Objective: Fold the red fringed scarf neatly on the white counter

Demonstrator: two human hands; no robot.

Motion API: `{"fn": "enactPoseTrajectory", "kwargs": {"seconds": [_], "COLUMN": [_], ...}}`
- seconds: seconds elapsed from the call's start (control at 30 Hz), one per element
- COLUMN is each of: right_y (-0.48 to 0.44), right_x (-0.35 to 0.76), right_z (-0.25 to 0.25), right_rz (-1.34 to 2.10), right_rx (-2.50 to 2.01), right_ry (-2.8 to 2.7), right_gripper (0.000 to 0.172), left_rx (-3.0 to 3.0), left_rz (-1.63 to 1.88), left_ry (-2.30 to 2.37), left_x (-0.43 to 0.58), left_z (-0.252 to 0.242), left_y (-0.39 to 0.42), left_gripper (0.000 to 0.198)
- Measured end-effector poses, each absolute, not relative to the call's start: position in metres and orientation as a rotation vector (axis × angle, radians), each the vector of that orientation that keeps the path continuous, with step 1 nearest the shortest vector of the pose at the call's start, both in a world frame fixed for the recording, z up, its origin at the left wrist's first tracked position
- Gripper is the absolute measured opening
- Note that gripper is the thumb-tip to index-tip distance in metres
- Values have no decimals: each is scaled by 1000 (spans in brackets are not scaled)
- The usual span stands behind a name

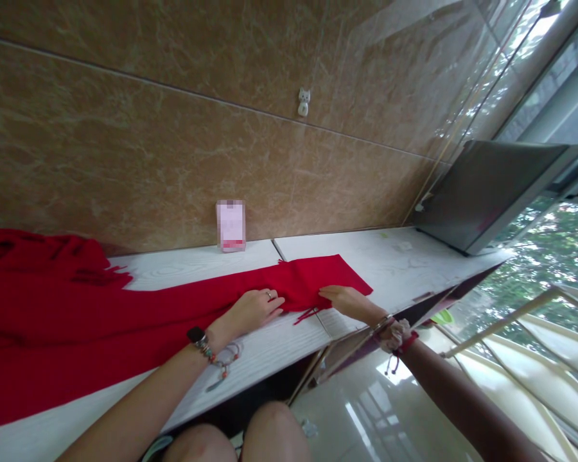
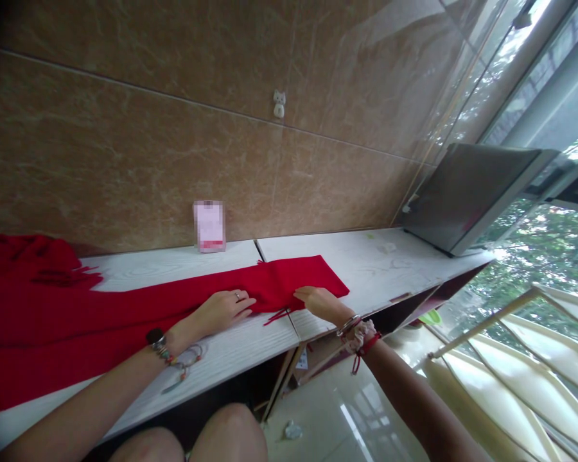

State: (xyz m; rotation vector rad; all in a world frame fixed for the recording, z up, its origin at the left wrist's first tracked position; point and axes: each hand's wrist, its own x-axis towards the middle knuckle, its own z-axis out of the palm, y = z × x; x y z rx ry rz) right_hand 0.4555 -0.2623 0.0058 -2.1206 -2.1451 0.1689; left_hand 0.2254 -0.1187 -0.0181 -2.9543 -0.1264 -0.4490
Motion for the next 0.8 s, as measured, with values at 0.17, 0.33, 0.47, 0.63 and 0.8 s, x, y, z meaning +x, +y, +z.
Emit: {"fn": "enactPoseTrajectory", "kwargs": {"seconds": [0.17, 0.33, 0.47, 0.63, 0.8], "right_y": [-265, -264, -260, -256, -252], "right_x": [456, 455, 443, 427, 425], "right_z": [6, 4, 0, -7, -11], "right_rz": [95, 55, -91, -251, -296], "right_rx": [-2074, -2044, -2046, -1982, -2105], "right_ry": [-2132, -2167, -2148, -2294, -2295], "right_gripper": [37, 34, 31, 29, 26], "left_rx": [-2963, -2947, -2940, -2945, -2936], "left_rz": [-400, -390, -354, -308, -228], "left_ry": [-221, -313, -371, -349, -490], "left_x": [226, 225, 222, 216, 209], "left_z": [-16, -8, -3, -2, 8], "left_y": [-121, -123, -122, -118, -118], "left_gripper": [29, 34, 21, 21, 21]}}
